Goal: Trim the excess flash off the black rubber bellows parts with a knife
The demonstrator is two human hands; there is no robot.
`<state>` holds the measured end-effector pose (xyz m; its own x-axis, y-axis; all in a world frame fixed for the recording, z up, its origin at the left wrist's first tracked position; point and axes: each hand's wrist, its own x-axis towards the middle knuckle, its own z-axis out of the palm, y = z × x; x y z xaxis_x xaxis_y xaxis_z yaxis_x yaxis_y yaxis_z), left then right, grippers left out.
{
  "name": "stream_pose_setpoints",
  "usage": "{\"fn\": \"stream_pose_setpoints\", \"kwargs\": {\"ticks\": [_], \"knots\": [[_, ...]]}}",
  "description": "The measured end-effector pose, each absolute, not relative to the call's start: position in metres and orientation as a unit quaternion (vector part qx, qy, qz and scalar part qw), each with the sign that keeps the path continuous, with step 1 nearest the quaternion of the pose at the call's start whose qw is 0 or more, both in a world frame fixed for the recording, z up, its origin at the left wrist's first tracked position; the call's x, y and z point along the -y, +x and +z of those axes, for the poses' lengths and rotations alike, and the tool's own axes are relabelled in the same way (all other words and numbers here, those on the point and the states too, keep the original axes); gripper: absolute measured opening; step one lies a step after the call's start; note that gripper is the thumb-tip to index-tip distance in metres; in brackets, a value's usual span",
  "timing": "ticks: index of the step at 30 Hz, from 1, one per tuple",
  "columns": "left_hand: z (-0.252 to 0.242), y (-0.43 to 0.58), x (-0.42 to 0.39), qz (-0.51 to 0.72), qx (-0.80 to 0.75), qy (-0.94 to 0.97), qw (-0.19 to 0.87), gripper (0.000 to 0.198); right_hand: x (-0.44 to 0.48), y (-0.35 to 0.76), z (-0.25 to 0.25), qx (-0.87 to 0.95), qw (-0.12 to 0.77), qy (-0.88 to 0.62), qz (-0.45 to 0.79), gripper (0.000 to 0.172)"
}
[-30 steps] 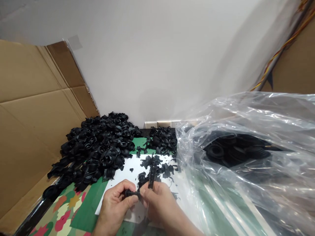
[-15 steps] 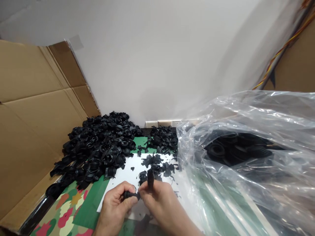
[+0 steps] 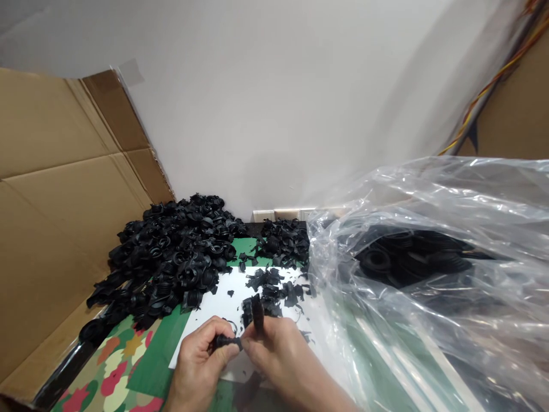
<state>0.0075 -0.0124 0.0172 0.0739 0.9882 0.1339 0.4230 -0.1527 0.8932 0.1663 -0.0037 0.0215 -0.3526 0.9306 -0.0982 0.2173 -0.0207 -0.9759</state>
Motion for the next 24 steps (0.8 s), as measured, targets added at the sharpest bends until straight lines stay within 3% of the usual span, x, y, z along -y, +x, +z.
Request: {"fn": "stream_pose_setpoints", "kwargs": {"ticks": [11,18,24], "knots": [[0.011,0.006,0.014,0.328,-0.508,0.769,0.208,0.016,0.001,0.169,0.026,0.701,0.269,-0.462,0.472,0.017],[0.003,0.007,0.013,0.293,-0.500,0.802,0.149,0.020,0.005,0.166,0.029,0.802,0.201,-0.514,0.229,0.012],[-0.005,0.007,0.010,0.356,-0.501,0.768,0.178,0.022,0.006,0.159,0.015,0.832,0.189,-0.513,0.094,0.015]]}}
